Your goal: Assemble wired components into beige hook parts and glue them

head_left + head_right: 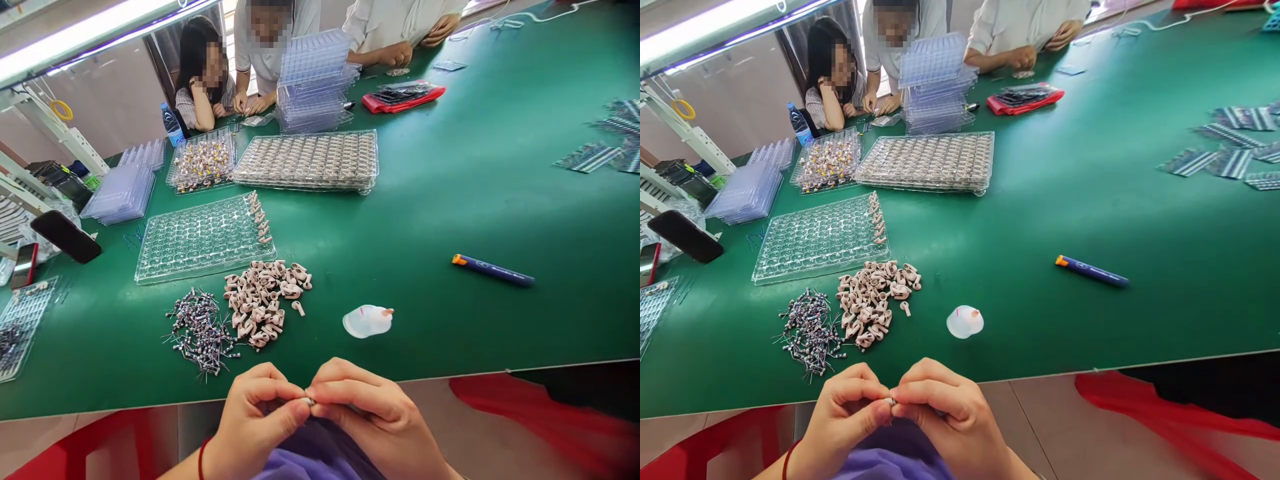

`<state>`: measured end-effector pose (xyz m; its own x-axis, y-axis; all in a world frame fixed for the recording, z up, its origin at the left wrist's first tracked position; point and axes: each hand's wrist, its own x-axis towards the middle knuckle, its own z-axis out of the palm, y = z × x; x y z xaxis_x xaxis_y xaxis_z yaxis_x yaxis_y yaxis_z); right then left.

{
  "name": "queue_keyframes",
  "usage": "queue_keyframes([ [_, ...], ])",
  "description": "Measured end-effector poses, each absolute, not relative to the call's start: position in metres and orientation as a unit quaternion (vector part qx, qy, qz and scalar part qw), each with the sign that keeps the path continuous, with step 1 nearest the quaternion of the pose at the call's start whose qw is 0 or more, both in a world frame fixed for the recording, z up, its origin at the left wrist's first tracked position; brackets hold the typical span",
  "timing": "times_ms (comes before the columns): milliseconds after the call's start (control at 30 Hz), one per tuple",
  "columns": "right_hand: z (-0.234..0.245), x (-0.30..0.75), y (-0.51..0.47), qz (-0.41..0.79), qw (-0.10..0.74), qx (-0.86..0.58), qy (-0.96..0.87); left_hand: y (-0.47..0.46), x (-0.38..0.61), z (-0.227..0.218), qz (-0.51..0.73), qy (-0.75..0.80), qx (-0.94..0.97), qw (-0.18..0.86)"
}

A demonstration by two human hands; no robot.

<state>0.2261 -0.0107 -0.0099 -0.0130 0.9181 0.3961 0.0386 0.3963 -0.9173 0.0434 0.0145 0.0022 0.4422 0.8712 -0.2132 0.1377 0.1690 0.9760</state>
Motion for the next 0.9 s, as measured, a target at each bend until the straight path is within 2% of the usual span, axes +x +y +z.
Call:
queue_keyframes([
  [233, -0.018, 0.228, -0.016, 0.366, 0.567, -0.431, -0.599, 0.014, 0.042, 0.0, 0.316, 0.437, 0.599, 0.592],
  [333, -0.024, 0.234, -0.019, 0.281, 0.609, -0.491, -0.556, 0.013, 0.039, -0.003, 0.352, 0.418, 0.685, 0.482],
  [433, -0.034, 0.249, -0.015, 0.103, 0.691, -0.576, -0.426, 0.015, 0.034, -0.006, 0.396, 0.353, 0.794, 0.296],
  [500, -0.043, 0.261, -0.008, 0.078, 0.661, -0.628, -0.404, 0.016, 0.031, -0.007, 0.399, 0.307, 0.847, 0.17],
  [567, -0.052, 0.272, -0.001, 0.112, 0.577, -0.684, -0.432, 0.017, 0.027, -0.01, 0.382, 0.282, 0.876, 0.08],
  [633, -0.058, 0.279, 0.003, 0.152, 0.478, -0.724, -0.474, 0.016, 0.024, -0.014, 0.359, 0.279, 0.89, 0.031],
  [700, -0.061, 0.28, 0.004, 0.167, 0.419, -0.741, -0.497, 0.015, 0.022, -0.019, 0.335, 0.283, 0.899, 0.007],
  [800, -0.062, 0.276, -0.001, 0.165, 0.441, -0.72, -0.509, 0.014, 0.022, -0.025, 0.311, 0.295, 0.904, -0.012],
  [900, -0.062, 0.267, -0.016, 0.236, 0.459, -0.659, -0.547, 0.015, 0.026, -0.025, 0.29, 0.325, 0.9, -0.03],
])
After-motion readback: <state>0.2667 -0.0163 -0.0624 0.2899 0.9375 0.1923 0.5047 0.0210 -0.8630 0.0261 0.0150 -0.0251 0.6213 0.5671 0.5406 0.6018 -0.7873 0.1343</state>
